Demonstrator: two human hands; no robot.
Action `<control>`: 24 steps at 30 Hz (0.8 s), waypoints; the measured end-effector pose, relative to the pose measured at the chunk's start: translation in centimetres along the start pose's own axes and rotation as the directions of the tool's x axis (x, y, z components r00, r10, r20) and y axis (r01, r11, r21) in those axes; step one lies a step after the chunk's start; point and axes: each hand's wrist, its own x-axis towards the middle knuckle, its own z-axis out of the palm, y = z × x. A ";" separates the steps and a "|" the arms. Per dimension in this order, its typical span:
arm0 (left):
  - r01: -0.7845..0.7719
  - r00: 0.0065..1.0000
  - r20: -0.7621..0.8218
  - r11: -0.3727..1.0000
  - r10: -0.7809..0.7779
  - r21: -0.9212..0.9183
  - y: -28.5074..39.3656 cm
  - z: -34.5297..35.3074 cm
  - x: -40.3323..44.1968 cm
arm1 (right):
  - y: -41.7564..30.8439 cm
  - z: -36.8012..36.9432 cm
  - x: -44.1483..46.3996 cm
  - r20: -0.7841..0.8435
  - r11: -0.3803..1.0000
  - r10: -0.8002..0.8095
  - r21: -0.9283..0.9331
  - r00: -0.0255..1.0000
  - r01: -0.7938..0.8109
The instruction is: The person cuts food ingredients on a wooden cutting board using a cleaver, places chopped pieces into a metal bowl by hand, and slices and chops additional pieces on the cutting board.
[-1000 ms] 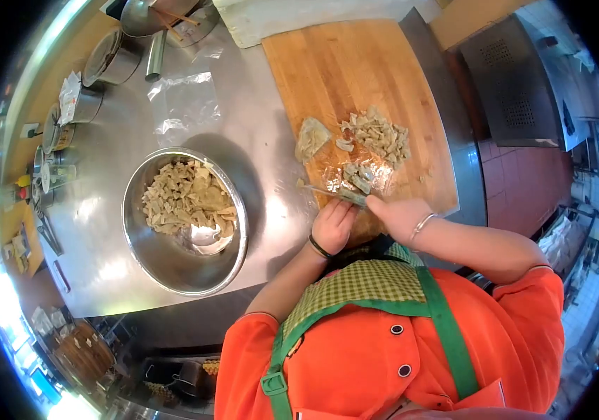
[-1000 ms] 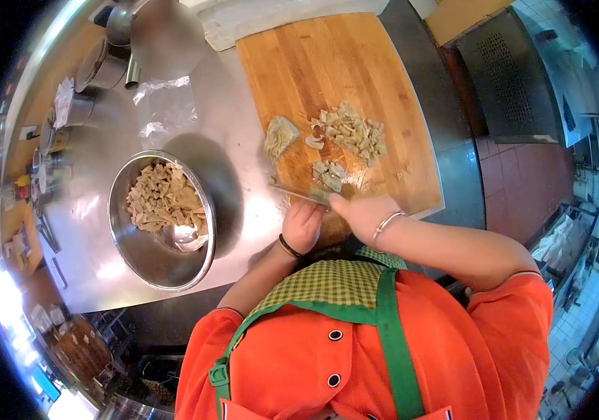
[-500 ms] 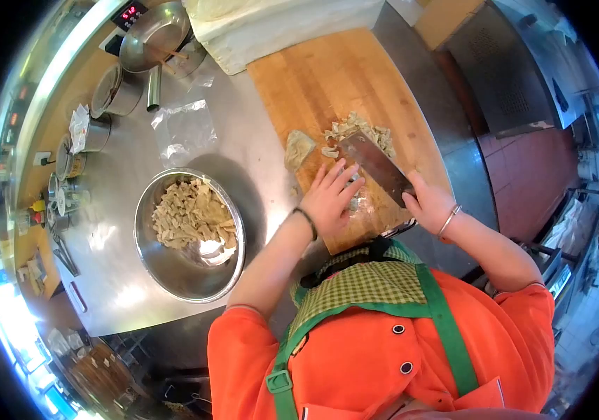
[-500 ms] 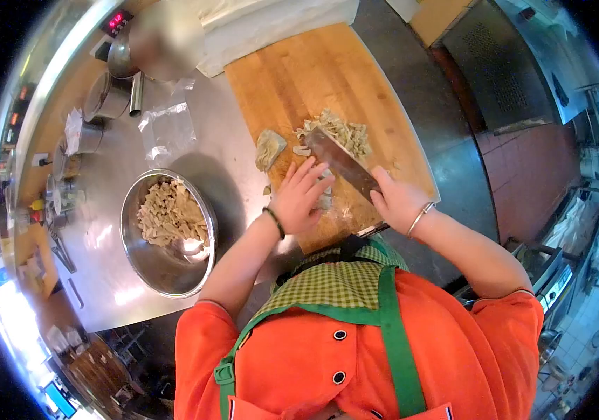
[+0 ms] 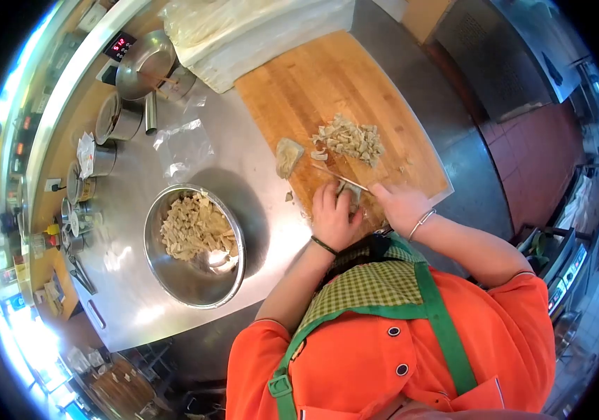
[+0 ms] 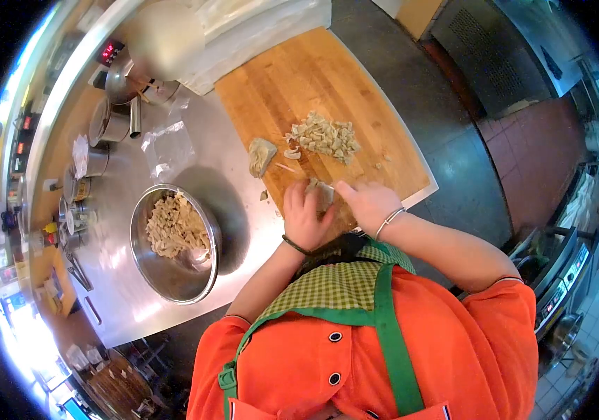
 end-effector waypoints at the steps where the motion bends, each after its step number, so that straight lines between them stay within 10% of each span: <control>1: -0.004 1.000 0.004 1.000 0.004 -0.003 -0.5 0.3 -0.3 | -0.4 -0.1 -0.1 -0.001 1.000 0.005 0.002 1.000 -0.005; 3: 0.055 0.972 0.234 0.992 -0.027 -0.116 -1.4 1.0 -0.8 | -1.0 -0.4 -0.2 0.046 0.998 -0.049 -0.024 0.998 0.050; 12: -0.024 0.997 0.071 0.987 0.035 -0.158 -1.4 1.4 -0.4 | -0.7 -2.4 0.4 0.355 0.988 0.150 -0.031 0.923 -0.148; 18: -0.004 0.997 0.077 0.981 0.019 -0.196 -1.5 1.7 -0.6 | 0.4 -1.1 0.3 0.091 0.994 0.077 0.074 0.993 -0.084; 24: -0.023 0.996 0.079 0.978 0.041 -0.207 -1.9 1.9 -0.8 | -0.7 -2.4 1.0 0.239 0.999 0.034 -0.047 0.971 -0.023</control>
